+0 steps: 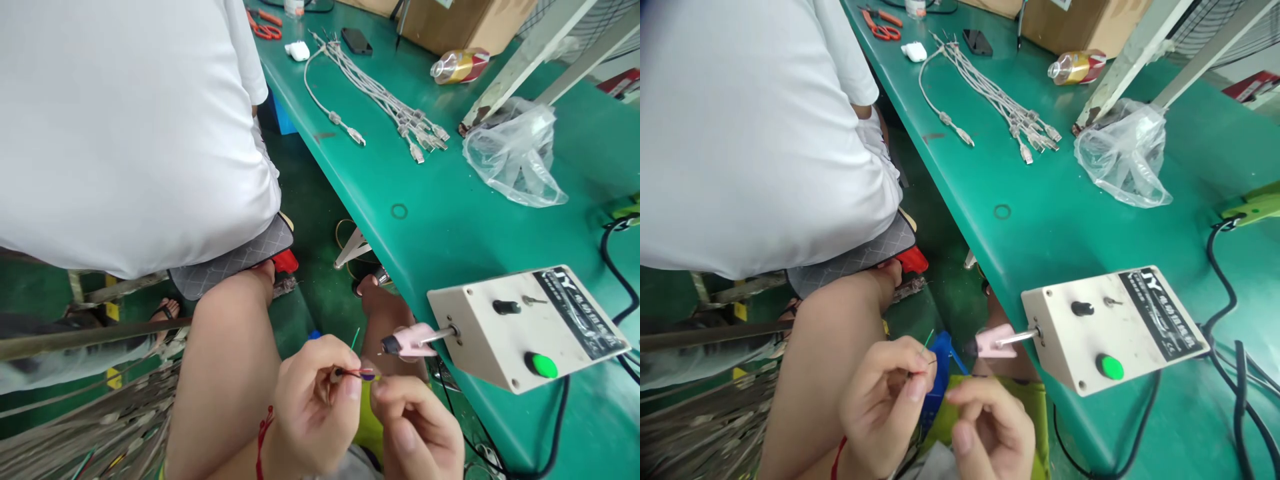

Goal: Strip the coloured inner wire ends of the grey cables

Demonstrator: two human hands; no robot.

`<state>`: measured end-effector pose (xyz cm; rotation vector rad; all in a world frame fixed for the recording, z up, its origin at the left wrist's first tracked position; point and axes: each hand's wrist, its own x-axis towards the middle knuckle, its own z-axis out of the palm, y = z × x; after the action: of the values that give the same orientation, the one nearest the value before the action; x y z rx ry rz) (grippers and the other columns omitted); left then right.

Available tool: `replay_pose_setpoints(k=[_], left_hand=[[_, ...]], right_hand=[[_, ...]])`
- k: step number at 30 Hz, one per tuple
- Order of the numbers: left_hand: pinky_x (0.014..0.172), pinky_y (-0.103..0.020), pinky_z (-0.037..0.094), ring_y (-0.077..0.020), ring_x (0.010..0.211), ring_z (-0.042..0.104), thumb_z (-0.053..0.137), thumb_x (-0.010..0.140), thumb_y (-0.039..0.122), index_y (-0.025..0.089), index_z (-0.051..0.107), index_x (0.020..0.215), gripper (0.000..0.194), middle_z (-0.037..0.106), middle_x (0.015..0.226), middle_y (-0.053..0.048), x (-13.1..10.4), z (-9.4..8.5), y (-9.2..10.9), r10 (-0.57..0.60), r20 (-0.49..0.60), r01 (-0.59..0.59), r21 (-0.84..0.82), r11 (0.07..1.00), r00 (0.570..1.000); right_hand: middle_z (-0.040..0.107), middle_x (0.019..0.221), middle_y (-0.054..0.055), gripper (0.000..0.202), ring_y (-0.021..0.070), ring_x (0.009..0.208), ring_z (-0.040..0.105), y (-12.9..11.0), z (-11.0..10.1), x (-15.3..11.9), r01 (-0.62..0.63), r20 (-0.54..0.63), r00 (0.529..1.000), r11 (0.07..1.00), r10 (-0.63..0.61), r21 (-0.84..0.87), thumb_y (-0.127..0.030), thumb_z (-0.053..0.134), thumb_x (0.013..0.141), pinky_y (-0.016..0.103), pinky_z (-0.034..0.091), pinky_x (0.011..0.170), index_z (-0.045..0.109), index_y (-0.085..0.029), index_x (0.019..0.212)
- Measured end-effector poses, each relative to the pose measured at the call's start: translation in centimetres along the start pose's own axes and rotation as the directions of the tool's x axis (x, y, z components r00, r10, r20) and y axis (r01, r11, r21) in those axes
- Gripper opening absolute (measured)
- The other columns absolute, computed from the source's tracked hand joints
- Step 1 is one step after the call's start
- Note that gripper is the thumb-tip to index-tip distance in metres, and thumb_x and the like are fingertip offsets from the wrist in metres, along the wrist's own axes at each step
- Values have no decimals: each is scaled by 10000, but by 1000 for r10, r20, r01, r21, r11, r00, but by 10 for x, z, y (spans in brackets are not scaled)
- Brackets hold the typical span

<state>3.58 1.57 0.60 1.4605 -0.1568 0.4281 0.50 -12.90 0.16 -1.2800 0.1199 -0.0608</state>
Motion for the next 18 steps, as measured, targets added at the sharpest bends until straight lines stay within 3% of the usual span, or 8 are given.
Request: replay_pose_setpoints(k=[2,5,8,12,18], left_hand=[[564,-202,531,-136,625,624,643,1157,254,237,701,1161,60,703,843,-22,0,4,4,19,1,-19,-7,1000,1000],[506,-220,492,-143,554,595,648,1166,378,244,705,1081,168,661,728,-6,1,13,9,60,-45,-60,-11,998,997],[499,-247,515,-157,514,595,633,1156,368,252,702,1062,164,655,675,-7,2,18,11,86,-15,-86,-22,996,996],[547,-255,556,-155,526,600,610,1161,330,251,690,1102,127,678,703,-13,1,16,9,116,45,-114,-36,993,992],[571,-234,536,-136,563,591,628,1153,280,235,676,1099,86,684,739,-6,-4,15,6,125,40,-124,-37,992,991]], right_hand=[[583,664,-22,239,137,588,479,-10,7,-7,-130,-98,987,992,130,2,-442,916,1000,274,369,571,903,-247,1136],[571,652,-32,247,133,605,489,-23,18,-7,-243,-194,946,965,259,100,-460,996,928,265,423,595,916,-269,1063],[642,643,-7,186,140,592,543,-30,22,2,-250,-135,954,958,268,141,-434,1019,899,270,491,598,927,-286,964],[682,630,13,158,142,578,565,-34,25,14,-245,-59,964,952,259,182,-419,1010,901,247,493,556,931,-282,891],[719,656,15,187,134,558,574,-21,27,7,-233,-86,962,943,259,238,-422,985,917,253,490,567,904,-265,856]])
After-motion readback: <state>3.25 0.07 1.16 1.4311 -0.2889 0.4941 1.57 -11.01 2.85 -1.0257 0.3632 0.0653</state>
